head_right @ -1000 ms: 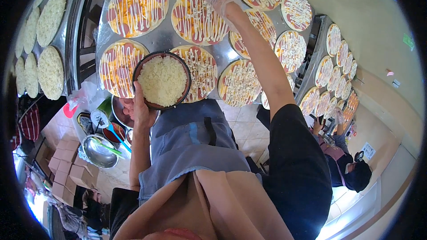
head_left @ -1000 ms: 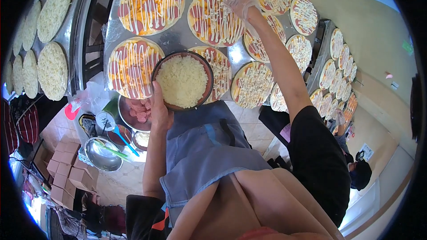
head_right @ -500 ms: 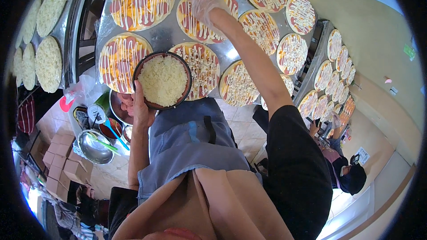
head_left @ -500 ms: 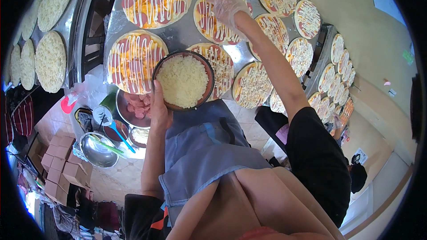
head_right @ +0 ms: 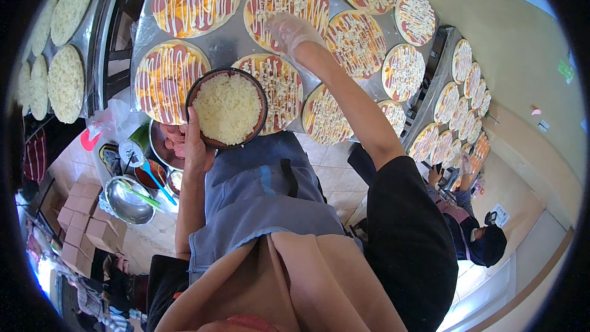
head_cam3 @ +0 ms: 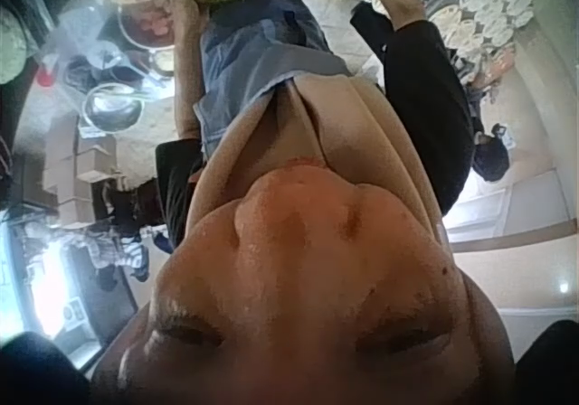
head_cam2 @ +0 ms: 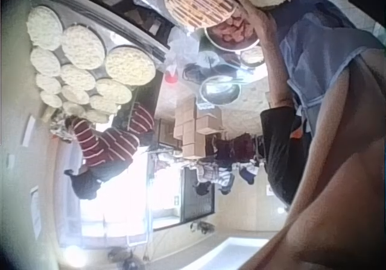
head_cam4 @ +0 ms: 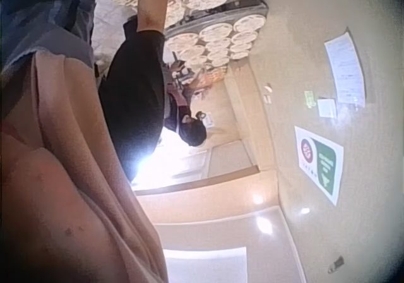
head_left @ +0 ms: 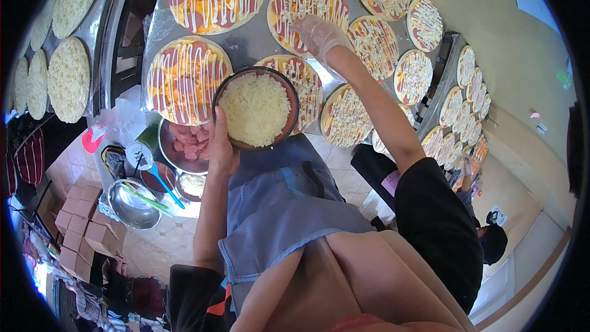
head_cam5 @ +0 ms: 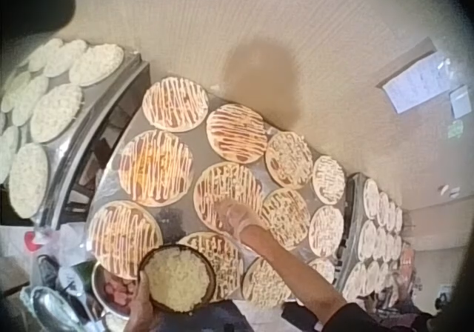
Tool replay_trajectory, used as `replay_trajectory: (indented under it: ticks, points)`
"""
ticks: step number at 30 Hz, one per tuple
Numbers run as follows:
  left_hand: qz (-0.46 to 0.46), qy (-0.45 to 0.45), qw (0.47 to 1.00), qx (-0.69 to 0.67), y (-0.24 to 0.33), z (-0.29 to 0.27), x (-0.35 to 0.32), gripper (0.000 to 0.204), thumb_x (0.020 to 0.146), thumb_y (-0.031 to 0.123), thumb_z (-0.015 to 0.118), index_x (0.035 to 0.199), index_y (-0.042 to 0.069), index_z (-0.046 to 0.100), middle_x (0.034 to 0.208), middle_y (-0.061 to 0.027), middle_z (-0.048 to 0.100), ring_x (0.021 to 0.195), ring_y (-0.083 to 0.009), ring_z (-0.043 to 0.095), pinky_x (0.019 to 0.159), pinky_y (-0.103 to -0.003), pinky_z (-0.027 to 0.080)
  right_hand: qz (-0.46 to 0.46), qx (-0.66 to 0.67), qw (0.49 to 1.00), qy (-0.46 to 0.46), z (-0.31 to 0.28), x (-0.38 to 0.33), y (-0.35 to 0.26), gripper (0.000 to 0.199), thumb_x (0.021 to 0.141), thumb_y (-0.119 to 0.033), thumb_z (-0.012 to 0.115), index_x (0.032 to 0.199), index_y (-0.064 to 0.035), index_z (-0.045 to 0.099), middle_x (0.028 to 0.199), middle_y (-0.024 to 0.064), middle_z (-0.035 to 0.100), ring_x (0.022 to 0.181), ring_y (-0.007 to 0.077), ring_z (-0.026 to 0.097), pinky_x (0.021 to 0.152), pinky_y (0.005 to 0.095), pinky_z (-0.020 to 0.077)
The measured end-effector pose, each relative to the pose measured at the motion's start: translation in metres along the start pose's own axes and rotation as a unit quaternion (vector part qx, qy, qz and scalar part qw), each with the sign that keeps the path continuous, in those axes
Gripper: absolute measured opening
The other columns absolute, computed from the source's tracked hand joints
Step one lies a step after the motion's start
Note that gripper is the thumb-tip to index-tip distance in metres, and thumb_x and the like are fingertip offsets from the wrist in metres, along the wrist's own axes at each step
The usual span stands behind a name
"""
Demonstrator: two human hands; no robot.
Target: Sprinkling shredded cheese onto multiple pre-sauced pizza crusts on a prep table.
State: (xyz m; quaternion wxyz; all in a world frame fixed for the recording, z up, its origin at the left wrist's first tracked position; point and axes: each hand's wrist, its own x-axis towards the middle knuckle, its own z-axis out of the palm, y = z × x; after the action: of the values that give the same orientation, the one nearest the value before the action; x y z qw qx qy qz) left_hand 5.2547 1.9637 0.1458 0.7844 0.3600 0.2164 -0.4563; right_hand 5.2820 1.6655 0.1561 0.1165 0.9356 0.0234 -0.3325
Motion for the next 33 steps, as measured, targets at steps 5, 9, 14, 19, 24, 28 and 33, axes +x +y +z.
replay_trajectory:
  ticks: [5,9,14,19,24,28,33]
  points:
    - [-0.022,0.014,1.000,0.005,-0.003,0.001,-0.002,0.054,0.096,0.040,0.041,0.135,0.004,0.032,0.131,-0.0117,0.046,0.118,-0.0207,0.047,0.098,-0.036,0.041,-0.020,0.035,0.998,0.055,0.007,-0.024,-0.003,0.028,0.084,-0.003,0.052,0.110,-0.0099,0.058,0.106,0.0039,0.062,0.098,0.0177,0.058,0.087,0.0252,0.0456]
    - [-0.015,0.012,1.000,-0.001,-0.006,0.005,-0.003,0.053,0.097,0.040,0.041,0.134,0.003,0.033,0.130,-0.0124,0.046,0.118,-0.0206,0.048,0.097,-0.036,0.042,0.071,0.217,0.969,0.091,0.011,-0.031,0.001,0.028,0.081,-0.002,0.054,0.108,-0.0097,0.058,0.107,0.0034,0.061,0.097,0.0179,0.057,0.089,0.0254,0.0442]
    - [-0.008,0.006,1.000,0.020,-0.005,0.015,-0.006,0.052,0.097,0.039,0.040,0.133,0.002,0.035,0.129,-0.0121,0.048,0.117,-0.0206,0.049,0.097,-0.036,0.042,0.103,-0.002,0.993,0.061,0.025,-0.023,0.021,0.035,0.082,-0.003,0.053,0.115,-0.0128,0.056,0.111,0.0065,0.060,0.098,0.0227,0.058,0.088,0.0297,0.0457]
    - [-0.004,0.021,0.999,0.026,-0.009,0.025,-0.009,0.053,0.096,0.041,0.041,0.133,0.002,0.034,0.128,-0.0112,0.048,0.116,-0.0203,0.049,0.096,-0.035,0.042,0.155,0.205,0.966,0.040,0.043,-0.028,0.036,0.026,0.091,-0.022,0.049,0.114,-0.0156,0.058,0.111,0.0117,0.060,0.099,0.0292,0.057,0.091,0.0322,0.0440]
    - [0.054,-0.013,0.998,0.020,-0.018,0.032,-0.004,0.059,0.095,0.043,0.043,0.134,0.001,0.030,0.129,-0.0127,0.045,0.117,-0.0209,0.048,0.097,-0.036,0.042,0.209,0.259,0.925,0.185,0.012,-0.059,0.027,0.027,0.092,-0.028,0.049,0.112,-0.0129,0.060,0.093,0.0111,0.064,0.089,0.0251,0.061,0.081,0.0326,0.0476]
    - [0.032,0.029,0.999,0.017,-0.026,0.033,0.004,0.060,0.095,0.041,0.045,0.134,-0.001,0.028,0.131,-0.0144,0.042,0.120,-0.0205,0.044,0.100,-0.035,0.038,0.044,0.573,0.789,0.217,-0.034,-0.108,-0.011,0.023,0.090,-0.024,0.052,0.103,-0.0077,0.062,0.088,0.0140,0.064,0.084,0.0245,0.062,0.073,0.0345,0.0478]
    - [0.052,0.033,0.997,0.057,-0.041,0.041,0.009,0.058,0.096,0.039,0.043,0.137,0.001,0.027,0.132,-0.0132,0.041,0.122,-0.0192,0.040,0.102,-0.031,0.033,-0.171,-0.089,0.979,0.068,-0.044,-0.107,-0.070,0.040,0.089,-0.038,0.052,0.114,-0.0077,0.059,0.115,0.0147,0.058,0.099,0.0280,0.057,0.086,0.0361,0.0468]
